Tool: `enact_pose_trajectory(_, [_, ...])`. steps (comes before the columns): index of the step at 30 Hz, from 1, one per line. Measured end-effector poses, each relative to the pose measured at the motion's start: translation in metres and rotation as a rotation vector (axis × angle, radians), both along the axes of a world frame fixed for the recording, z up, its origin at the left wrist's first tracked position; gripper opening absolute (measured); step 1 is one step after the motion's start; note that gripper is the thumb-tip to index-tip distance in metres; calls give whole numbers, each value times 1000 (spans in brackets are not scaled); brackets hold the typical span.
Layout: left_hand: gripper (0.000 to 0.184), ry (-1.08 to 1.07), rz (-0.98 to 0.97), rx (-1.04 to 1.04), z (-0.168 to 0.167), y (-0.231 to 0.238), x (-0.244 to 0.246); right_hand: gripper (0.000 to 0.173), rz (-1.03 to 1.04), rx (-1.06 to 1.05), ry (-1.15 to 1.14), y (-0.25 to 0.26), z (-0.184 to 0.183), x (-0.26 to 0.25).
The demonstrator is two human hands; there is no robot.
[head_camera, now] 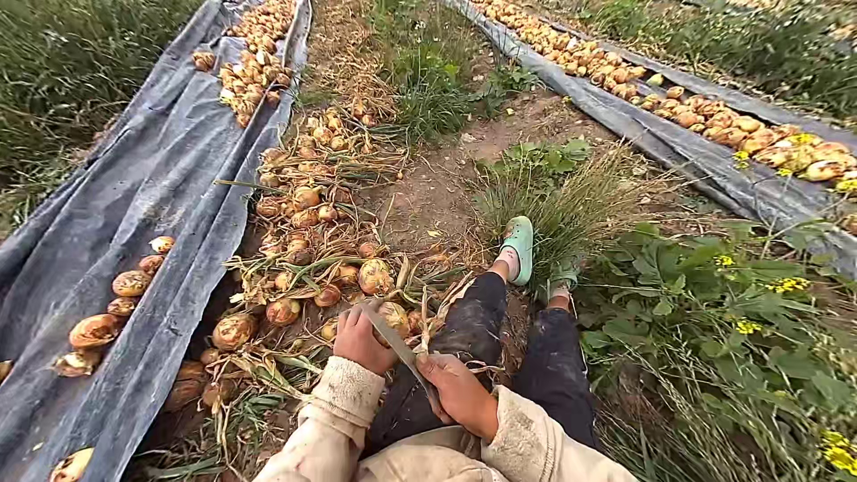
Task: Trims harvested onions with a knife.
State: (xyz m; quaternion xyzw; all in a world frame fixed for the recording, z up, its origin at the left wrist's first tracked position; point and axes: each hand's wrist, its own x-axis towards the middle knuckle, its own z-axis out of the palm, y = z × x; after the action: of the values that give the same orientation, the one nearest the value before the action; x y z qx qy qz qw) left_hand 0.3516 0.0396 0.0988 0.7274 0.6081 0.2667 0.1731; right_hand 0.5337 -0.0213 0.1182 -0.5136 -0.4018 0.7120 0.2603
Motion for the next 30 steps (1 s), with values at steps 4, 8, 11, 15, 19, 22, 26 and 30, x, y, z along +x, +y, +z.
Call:
enact_pose_trajectory(4, [83, -764, 313, -298, 3, 23, -26, 39, -110, -20, -21, 3, -6, 6])
enact_pose_trajectory(8, [58, -1557, 345, -501, 14, 3, -9, 42, -181, 184, -152, 28, 0, 11])
enact_pose_trajectory(11, [43, -1709, 382, -634, 28, -15, 12, 70, -172, 377, -332, 37, 12, 6])
enact_pose_trajectory(15, [38, -1748, 315, -743, 27, -28, 26, 60, -230, 638, -355, 34, 11, 3])
enact_pose_trajectory(19, [39, -1706, 251, -781, 18, -29, 20, 45, -269, 751, -336, 26, -3, 7])
enact_pose_trajectory(22, [62, -1715, 192, -819, 4, -31, 18, 26, -297, 491, -134, 17, -7, 8])
enact_pose_trajectory(26, [74, -1748, 237, -721, -13, -35, 21, 17, -347, 178, 56, 10, -8, -3])
enact_pose_trajectory(30, [58, -1773, 500, -546, -31, -26, 6, 38, -197, 129, 24, 5, -8, -18])
